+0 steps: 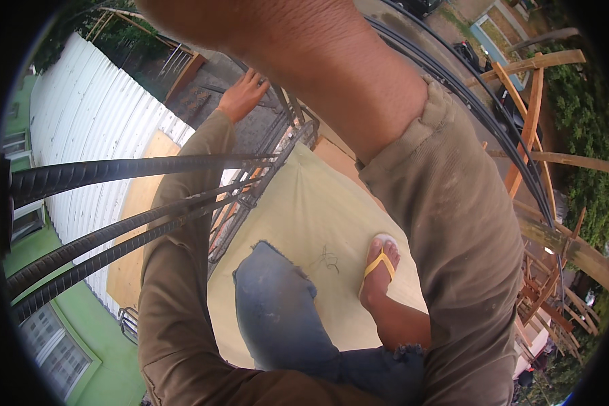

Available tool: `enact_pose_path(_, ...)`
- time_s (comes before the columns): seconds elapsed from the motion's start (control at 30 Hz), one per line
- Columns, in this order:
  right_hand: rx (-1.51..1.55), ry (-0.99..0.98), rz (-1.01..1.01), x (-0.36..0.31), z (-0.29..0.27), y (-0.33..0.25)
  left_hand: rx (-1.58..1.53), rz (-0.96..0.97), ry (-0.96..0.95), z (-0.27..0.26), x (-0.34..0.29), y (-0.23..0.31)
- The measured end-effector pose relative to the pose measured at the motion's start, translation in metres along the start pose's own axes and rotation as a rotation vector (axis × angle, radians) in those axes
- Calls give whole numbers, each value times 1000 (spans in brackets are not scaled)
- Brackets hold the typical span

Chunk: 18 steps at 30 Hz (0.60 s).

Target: The person sits on a construction platform and uses pliers to tie rebar rods together, forming a reinforced grid. They adjust the rods and secure intersections with wire ties throughout the clip.

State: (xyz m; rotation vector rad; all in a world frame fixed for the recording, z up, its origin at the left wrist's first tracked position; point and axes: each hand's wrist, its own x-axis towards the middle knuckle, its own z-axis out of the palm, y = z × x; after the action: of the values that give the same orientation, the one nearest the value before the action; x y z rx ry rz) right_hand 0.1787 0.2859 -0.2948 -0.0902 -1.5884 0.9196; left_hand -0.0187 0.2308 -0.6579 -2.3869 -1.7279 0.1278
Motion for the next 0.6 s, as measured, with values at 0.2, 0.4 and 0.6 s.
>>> enact_pose_path(0.2, 14, 7, 4, -1, 0, 3, 43, 74, -19, 6, 8, -8)
enact_pose_path(0.4, 19, 7, 6, 0, -2, 3, 190, 131, -95, 3, 17, -10)
enact_pose_path(0.6, 23, 6, 2, -1, -1, 1, 134, 109, -116, -7, 4, -14)
